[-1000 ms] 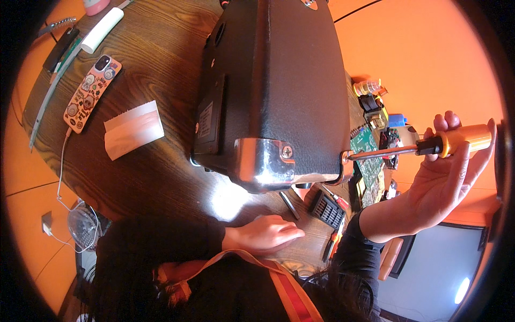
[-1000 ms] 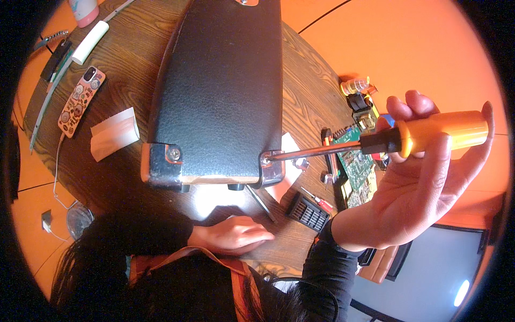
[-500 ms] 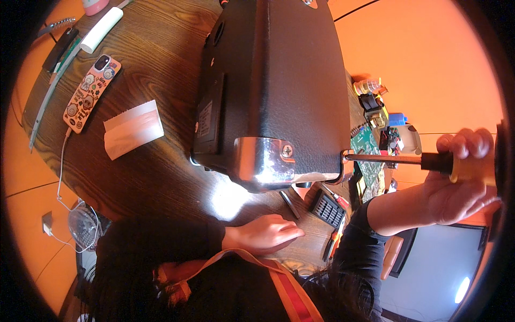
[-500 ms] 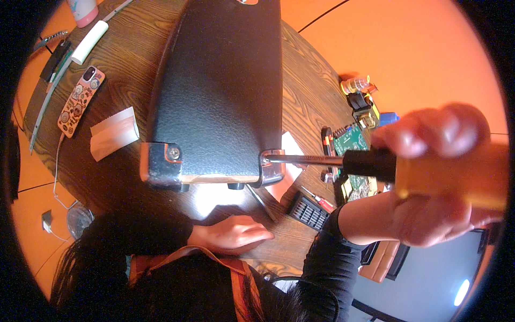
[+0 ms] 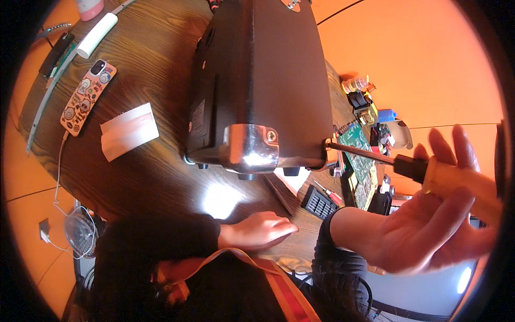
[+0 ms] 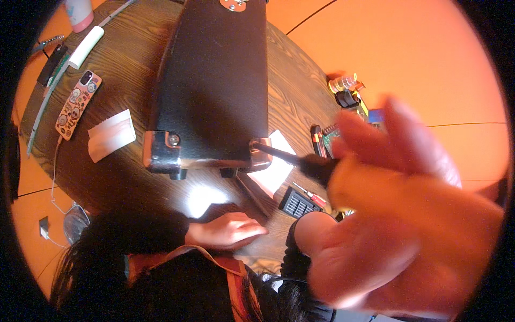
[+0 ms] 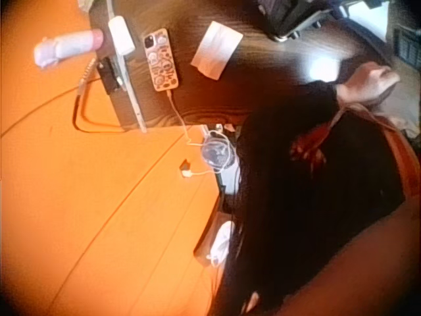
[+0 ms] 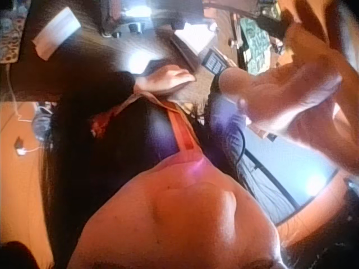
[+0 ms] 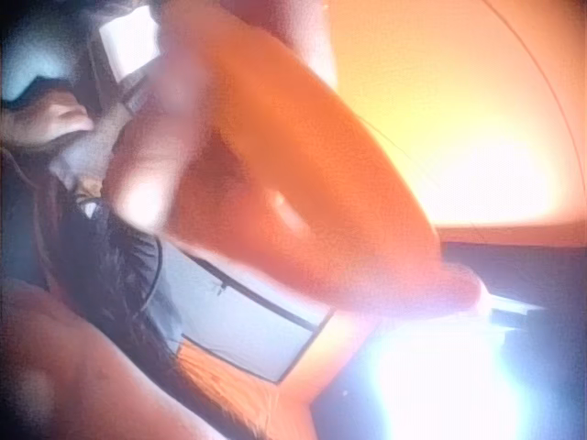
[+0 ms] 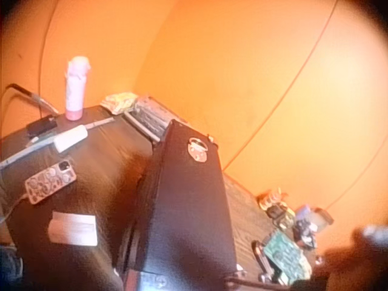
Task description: The person uses a screwdriver to fasten screws into the corners of a black rectangular electronic device. They repeatedly pick up screws, align them, and tighten them while rotating the device to access different sides.
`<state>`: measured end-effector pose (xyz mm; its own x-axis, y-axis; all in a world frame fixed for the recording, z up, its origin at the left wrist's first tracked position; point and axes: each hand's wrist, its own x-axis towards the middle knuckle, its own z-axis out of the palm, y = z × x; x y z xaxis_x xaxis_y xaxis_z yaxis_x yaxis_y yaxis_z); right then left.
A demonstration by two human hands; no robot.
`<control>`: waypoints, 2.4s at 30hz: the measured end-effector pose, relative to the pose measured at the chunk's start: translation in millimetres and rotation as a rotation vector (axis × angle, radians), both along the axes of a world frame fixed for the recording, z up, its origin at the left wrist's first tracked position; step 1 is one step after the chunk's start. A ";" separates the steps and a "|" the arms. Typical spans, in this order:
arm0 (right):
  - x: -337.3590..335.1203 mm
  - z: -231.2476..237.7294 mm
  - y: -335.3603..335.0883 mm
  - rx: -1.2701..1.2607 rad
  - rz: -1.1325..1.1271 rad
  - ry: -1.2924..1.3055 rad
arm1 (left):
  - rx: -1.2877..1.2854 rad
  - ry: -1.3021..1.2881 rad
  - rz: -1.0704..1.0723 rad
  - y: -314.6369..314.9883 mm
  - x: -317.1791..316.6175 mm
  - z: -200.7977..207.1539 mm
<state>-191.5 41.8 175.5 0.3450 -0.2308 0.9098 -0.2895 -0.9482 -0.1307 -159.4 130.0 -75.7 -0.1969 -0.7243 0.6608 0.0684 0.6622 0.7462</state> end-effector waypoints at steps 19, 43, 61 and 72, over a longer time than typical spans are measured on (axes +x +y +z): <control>22.5 -57.9 -88.2 1.062 0.555 -0.654 | -0.010 -0.098 -0.044 -0.3 2.2 1.9; -24.6 -113.5 -99.8 1.799 0.924 -1.194 | -0.434 -0.406 1.437 -34.3 72.7 67.3; -65.4 -118.4 -108.1 1.740 0.824 -1.263 | -0.405 -0.425 1.604 -61.2 80.1 77.7; -90.0 -115.2 -98.7 1.744 0.612 -1.214 | -0.322 -0.390 1.480 -43.4 86.7 71.1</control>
